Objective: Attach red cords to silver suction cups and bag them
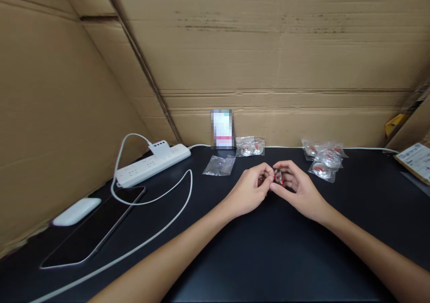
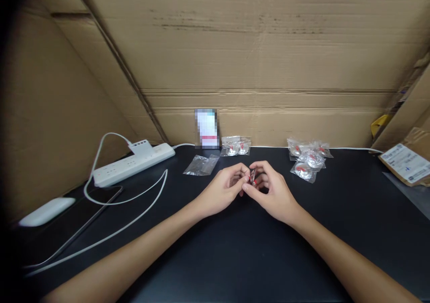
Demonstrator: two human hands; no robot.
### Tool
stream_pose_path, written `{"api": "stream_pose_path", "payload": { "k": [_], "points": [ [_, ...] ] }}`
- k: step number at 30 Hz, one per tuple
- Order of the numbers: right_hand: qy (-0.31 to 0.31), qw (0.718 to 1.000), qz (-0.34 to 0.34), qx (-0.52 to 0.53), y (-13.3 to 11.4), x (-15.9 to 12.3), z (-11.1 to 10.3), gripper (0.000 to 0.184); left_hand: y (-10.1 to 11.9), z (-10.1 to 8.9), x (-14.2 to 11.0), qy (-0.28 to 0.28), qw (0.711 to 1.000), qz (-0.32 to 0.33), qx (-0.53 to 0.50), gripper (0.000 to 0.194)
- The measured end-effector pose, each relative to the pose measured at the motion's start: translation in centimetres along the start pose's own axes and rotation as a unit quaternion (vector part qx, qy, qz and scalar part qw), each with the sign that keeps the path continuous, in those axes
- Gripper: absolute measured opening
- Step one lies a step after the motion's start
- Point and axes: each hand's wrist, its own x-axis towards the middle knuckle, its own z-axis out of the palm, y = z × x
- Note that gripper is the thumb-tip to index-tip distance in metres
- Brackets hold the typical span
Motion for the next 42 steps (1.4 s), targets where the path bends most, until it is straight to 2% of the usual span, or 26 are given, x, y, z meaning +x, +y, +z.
{"api": "stream_pose_path", "payload": {
  "k": [3, 5, 9, 11, 14, 18, 20, 24, 27, 31, 35, 39, 42],
  "points": [
    [-0.004, 0.998, 0.034, 0.05, 0.1, 0.2, 0.0, 0.025, 0.1, -0.3, 0.1, 0.003, 0.999, 0.007, 0.034, 0.012],
    [-0.015, 0.994, 0.057, 0.091, 0.1, 0.2, -0.1, 0.027, 0.1, -0.4, 0.1, 0.0, 0.999, 0.004, 0.049, 0.012],
    [-0.095, 0.969, 0.119, 0.194, -0.5, 0.1, -0.2, 0.029, -0.1, -0.3, 0.1, -0.007, 0.998, 0.005, 0.059, 0.012],
    [-0.115, 0.958, 0.137, 0.226, -0.7, 0.1, -0.4, 0.026, -0.2, -0.5, 0.2, 0.001, 0.998, 0.013, 0.064, 0.011],
    [-0.077, 0.954, 0.146, 0.25, -0.6, 0.2, -0.9, 0.025, -0.6, -1.3, 0.4, 0.057, 0.989, 0.039, 0.135, 0.012],
    [0.009, 0.955, 0.157, 0.253, 0.2, 0.5, -1.7, 0.023, -1.9, -2.7, 0.6, 0.134, 0.946, 0.068, 0.286, 0.019],
    [0.036, 0.953, 0.167, 0.252, 0.6, 0.6, -1.9, 0.024, -2.7, -3.1, 0.6, 0.122, 0.934, 0.057, 0.331, 0.025],
    [0.065, 0.947, 0.19, 0.252, 0.9, 0.7, -1.9, 0.025, -3.8, -2.9, 0.6, 0.044, 0.932, 0.029, 0.358, 0.024],
    [0.069, 0.944, 0.196, 0.256, 0.9, 0.7, -1.7, 0.025, -3.7, -2.7, 0.6, 0.03, 0.944, 0.018, 0.327, 0.017],
    [0.073, 0.941, 0.2, 0.264, 0.9, 0.8, -1.6, 0.025, -3.1, -2.7, 0.7, 0.045, 0.966, -0.014, 0.253, 0.008],
    [0.079, 0.941, 0.2, 0.261, 0.8, 0.8, -1.4, 0.026, -3.3, -2.5, 0.8, 0.059, 0.981, -0.029, 0.182, 0.007],
    [0.096, 0.952, 0.177, 0.231, 0.8, 0.8, -1.4, 0.031, -3.4, -2.2, 1.1, 0.068, 0.995, -0.064, 0.043, 0.014],
    [0.129, 0.97, 0.128, 0.162, 0.8, 0.8, -1.4, 0.033, -2.6, -2.0, 1.2, 0.061, 0.988, -0.114, -0.08, 0.018]
  ]
}}
